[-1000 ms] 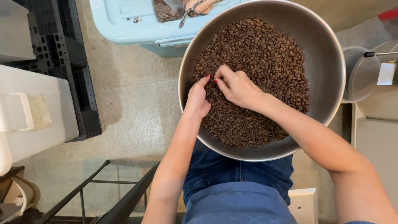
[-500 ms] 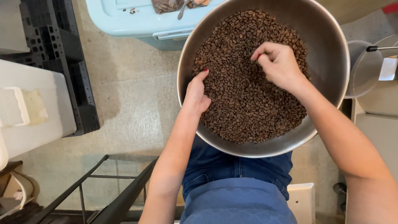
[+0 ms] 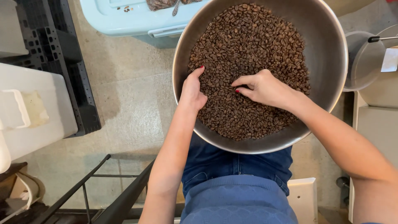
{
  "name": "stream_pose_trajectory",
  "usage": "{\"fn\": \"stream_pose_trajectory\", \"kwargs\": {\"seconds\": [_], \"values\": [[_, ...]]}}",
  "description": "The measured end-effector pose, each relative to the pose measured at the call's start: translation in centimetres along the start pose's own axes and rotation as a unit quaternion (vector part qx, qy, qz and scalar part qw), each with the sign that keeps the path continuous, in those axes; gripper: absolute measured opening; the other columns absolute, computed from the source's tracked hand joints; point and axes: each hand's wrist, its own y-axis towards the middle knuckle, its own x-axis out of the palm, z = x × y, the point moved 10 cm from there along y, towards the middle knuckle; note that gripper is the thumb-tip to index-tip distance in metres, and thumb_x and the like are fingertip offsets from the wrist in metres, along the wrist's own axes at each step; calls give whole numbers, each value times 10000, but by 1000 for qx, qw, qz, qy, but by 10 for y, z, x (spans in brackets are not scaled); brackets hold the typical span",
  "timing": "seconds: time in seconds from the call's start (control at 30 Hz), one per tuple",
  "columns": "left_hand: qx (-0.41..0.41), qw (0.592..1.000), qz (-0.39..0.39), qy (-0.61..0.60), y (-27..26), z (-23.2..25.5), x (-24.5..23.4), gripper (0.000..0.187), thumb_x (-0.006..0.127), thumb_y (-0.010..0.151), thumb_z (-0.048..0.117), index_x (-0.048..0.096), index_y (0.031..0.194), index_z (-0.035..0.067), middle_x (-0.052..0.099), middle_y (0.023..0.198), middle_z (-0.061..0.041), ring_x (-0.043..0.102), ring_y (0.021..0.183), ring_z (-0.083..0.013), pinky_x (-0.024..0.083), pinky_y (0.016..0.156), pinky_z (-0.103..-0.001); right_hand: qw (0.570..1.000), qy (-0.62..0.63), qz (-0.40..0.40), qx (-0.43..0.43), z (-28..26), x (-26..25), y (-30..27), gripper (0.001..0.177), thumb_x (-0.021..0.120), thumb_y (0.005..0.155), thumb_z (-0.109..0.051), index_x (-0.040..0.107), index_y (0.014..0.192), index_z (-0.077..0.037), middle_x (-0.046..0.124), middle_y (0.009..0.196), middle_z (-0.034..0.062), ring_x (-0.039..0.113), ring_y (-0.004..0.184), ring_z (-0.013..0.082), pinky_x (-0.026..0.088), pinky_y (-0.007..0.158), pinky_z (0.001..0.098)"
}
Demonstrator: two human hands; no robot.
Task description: Manually sorting roasted coffee beans in a large metal bowl
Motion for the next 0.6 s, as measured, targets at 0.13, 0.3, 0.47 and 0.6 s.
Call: {"fn": "stream_pose_trajectory", "kwargs": {"seconds": [0.13, 0.3, 0.47, 0.6], "values": [[1, 1000, -6, 4, -4, 1, 3, 473, 616, 922, 232, 467, 1324, 31, 460, 1328, -188, 418, 1184, -371, 369, 1010, -520, 997, -76, -26, -15, 18, 15, 9, 220, 656, 947, 11, 770, 1123, -57, 431, 418, 50, 361, 362, 146, 362, 450, 290], [1, 1000, -12, 6, -9, 2, 6, 511, 616, 925, 238, 420, 1348, 31, 400, 1353, -193, 358, 1206, -379, 325, 1023, -530, 991, -128, -48, -8, 32, 24, 9, 183, 632, 987, -32, 751, 1126, -53, 587, 489, 101, 463, 340, 177, 414, 442, 302], [-1, 1000, -20, 9, -13, 1, 10, 564, 616, 928, 247, 358, 1381, 31, 322, 1387, -199, 279, 1234, -390, 266, 1039, -543, 990, 87, 24, 110, 40, 1, -6, 144, 626, 984, -14, 710, 1099, 11, 581, 481, 23, 462, 363, 123, 351, 391, 225], [-1, 1000, -27, 10, -18, 3, 13, 592, 616, 929, 252, 327, 1397, 31, 282, 1403, -202, 239, 1249, -396, 237, 1047, -549, 884, 398, 3, 247, 55, 9, -11, 119, 540, 1038, -54, 651, 1042, -13, 304, 505, -106, 248, 379, -5, 234, 330, 188]]}}
